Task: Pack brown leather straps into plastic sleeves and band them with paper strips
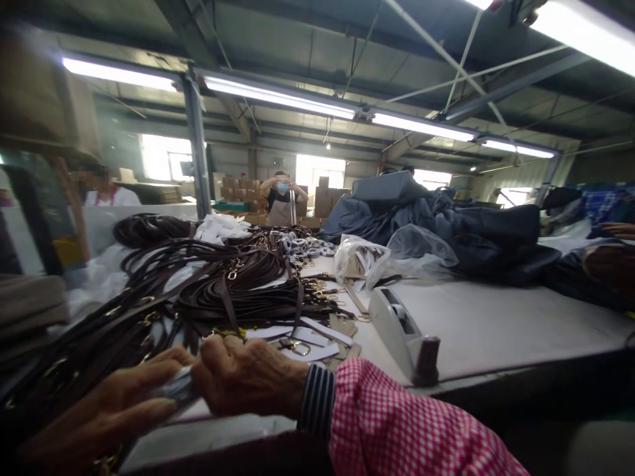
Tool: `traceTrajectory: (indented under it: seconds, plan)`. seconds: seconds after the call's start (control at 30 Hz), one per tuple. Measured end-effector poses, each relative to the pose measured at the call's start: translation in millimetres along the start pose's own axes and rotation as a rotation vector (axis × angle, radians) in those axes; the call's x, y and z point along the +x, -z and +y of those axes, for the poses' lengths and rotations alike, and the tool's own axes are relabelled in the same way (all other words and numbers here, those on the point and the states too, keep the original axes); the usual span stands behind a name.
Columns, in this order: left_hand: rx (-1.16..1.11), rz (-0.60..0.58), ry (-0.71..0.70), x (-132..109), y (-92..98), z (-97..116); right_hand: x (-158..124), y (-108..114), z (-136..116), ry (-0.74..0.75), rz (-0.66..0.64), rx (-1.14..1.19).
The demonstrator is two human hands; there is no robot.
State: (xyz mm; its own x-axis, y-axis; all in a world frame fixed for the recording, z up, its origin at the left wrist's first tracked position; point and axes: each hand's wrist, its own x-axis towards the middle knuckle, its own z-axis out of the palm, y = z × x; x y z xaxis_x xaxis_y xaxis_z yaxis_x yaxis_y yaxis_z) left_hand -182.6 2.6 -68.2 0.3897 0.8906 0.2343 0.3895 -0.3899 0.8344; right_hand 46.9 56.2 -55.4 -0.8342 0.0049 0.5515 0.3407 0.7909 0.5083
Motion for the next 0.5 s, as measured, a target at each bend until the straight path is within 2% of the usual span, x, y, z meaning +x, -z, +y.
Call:
traceTrajectory:
  seconds: [0.07,0.17,0.23,0.3,0.4,0.5]
  plan:
    - [0.091,-0.063,-0.006,6.8,-3.8,1.8,-8.0,-9.1,4.4,0.033,-0.059,0.023]
    - [0.250,0.035,-0.095,12.0,-16.2,-15.4,-23.5,-23.0,10.4,0.015,-0.189,0.212]
    - [0.355,0.047,-0.191,13.0,-24.9,-33.7,-35.0,-32.3,13.5,-0.042,-0.269,0.408]
    - [0.418,-0.019,-0.265,13.8,-30.6,-47.9,-45.8,-41.1,16.7,-0.104,-0.324,0.611]
    - [0.461,-0.122,-0.292,17.6,-31.7,-53.7,-57.0,-50.6,22.6,-0.193,-0.350,0.829]
    - [0.469,-0.198,-0.288,25.2,-24.8,-49.1,-60.2,-54.4,29.3,-0.239,-0.346,0.782]
